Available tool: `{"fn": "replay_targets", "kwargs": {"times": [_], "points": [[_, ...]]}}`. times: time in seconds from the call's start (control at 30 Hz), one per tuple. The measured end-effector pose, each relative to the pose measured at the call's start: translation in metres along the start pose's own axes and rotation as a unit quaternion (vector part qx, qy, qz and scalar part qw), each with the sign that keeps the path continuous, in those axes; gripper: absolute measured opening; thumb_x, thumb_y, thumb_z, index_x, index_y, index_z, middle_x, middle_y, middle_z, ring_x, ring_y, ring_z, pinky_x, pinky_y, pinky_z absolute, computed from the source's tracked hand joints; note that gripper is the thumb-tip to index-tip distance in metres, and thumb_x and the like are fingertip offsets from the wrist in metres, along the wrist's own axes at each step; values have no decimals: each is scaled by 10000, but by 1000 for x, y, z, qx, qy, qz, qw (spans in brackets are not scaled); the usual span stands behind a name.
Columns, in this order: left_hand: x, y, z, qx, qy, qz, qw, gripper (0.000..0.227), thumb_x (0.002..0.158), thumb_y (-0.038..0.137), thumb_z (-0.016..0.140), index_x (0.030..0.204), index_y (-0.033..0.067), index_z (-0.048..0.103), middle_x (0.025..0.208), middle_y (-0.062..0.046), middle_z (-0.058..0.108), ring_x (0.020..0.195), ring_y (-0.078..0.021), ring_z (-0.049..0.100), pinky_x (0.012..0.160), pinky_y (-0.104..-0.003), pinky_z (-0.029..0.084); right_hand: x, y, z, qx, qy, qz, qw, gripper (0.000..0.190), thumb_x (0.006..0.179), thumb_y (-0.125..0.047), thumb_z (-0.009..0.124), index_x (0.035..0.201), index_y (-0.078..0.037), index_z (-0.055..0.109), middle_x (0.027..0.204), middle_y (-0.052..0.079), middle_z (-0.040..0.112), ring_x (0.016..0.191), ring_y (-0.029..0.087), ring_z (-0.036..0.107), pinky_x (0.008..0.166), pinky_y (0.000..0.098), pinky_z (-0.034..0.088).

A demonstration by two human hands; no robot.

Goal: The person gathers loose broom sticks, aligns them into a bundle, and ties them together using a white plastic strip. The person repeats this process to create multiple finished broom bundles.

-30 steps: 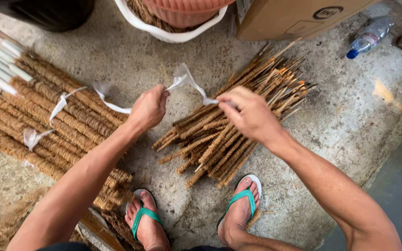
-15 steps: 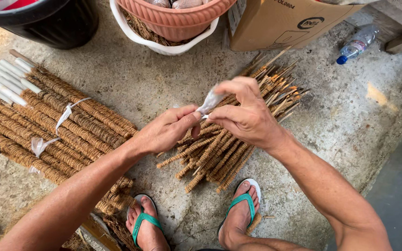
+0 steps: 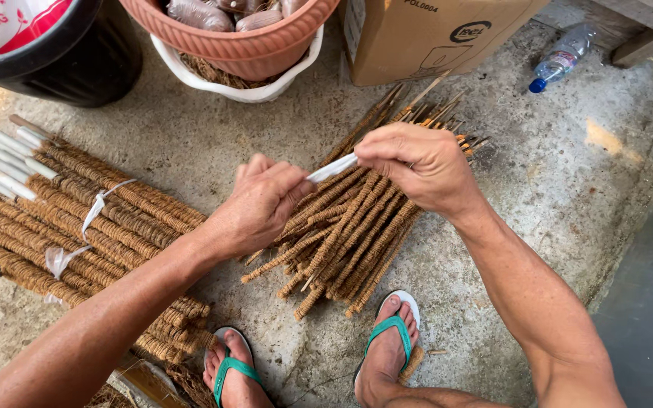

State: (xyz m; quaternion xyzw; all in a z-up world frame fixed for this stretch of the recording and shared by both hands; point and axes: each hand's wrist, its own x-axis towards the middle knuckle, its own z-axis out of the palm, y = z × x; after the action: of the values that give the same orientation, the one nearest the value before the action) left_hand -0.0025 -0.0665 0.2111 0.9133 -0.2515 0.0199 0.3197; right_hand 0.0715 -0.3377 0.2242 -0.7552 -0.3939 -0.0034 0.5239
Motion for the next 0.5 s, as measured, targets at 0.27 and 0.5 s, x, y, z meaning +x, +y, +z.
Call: {"fn": "replay_targets", "kwargs": {"times": [0.27, 0.5], "points": [[19, 12, 11, -433, -4, -212, 876, 363, 1140, 349, 418, 1059, 47, 602, 765, -3, 535, 636, -117, 477, 570, -306, 422, -19, 40, 31, 74, 142, 94, 983, 91, 969, -23, 772, 1040, -76, 787, 1070, 70, 735, 949, 133, 697, 825, 239, 610], [27, 16, 33, -321, 102, 50, 940, 352, 1141, 231, 420, 1202, -85, 563, 1047, -149, 656, 915, -308, 666, 791, -481, 511, -45, 22, 68, -86, -5, -84, 993, 129, 926, 8, 756, 1054, 7, 741, 1065, 116, 696, 990, 208, 702, 864, 298, 617]]}}
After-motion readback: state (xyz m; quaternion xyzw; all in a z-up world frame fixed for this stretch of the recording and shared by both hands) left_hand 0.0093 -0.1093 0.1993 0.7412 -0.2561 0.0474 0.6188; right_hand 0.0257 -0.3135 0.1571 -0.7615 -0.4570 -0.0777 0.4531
